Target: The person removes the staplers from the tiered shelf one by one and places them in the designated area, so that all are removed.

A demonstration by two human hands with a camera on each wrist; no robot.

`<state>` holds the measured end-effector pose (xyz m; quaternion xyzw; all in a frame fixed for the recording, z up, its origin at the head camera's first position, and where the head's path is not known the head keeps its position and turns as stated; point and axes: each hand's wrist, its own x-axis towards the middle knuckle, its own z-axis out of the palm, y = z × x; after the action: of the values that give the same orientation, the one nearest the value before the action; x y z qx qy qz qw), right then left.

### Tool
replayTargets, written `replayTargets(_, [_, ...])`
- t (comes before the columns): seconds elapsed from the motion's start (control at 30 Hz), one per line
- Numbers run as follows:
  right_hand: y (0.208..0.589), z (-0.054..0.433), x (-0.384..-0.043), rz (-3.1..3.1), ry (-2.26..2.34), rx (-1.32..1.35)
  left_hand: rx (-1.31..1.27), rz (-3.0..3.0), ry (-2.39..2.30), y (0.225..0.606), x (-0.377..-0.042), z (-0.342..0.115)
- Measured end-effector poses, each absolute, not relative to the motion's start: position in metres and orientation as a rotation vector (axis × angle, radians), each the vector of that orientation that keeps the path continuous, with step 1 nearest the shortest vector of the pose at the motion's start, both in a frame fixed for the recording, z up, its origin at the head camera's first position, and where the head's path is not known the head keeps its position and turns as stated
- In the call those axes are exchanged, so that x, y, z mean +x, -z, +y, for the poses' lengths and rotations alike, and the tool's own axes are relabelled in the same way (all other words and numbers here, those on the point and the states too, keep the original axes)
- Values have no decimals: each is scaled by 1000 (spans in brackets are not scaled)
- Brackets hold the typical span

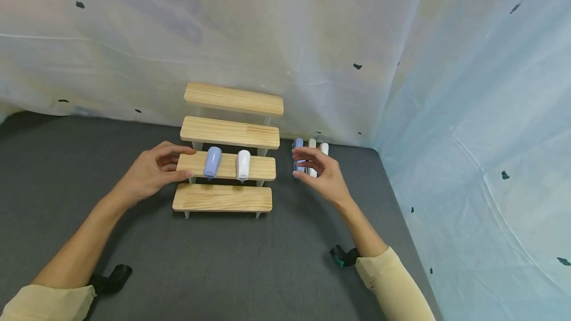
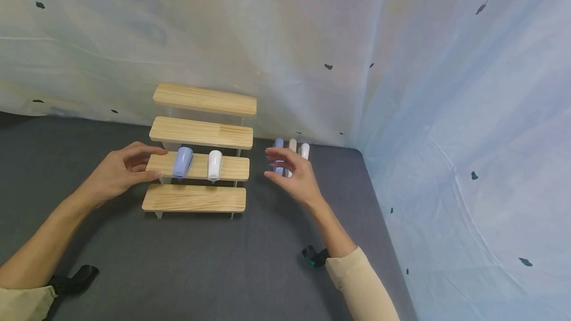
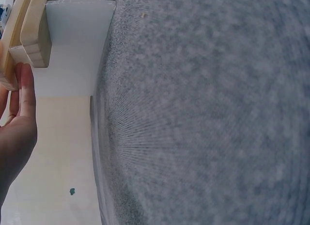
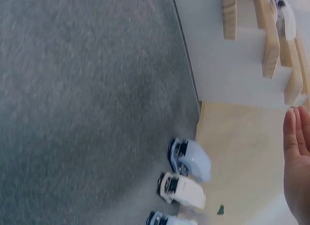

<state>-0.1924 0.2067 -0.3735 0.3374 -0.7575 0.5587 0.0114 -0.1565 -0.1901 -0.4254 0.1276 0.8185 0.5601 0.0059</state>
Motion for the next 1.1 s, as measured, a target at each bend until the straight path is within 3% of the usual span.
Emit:
replayTargets(0.8, [364, 157, -185, -2384, -1611, 1239, 387, 2532, -1777, 428, -157, -193])
replayTargets(1.1, [386, 149, -202, -2439, -1573, 1296, 370, 2529, -1774, 428, -158, -191])
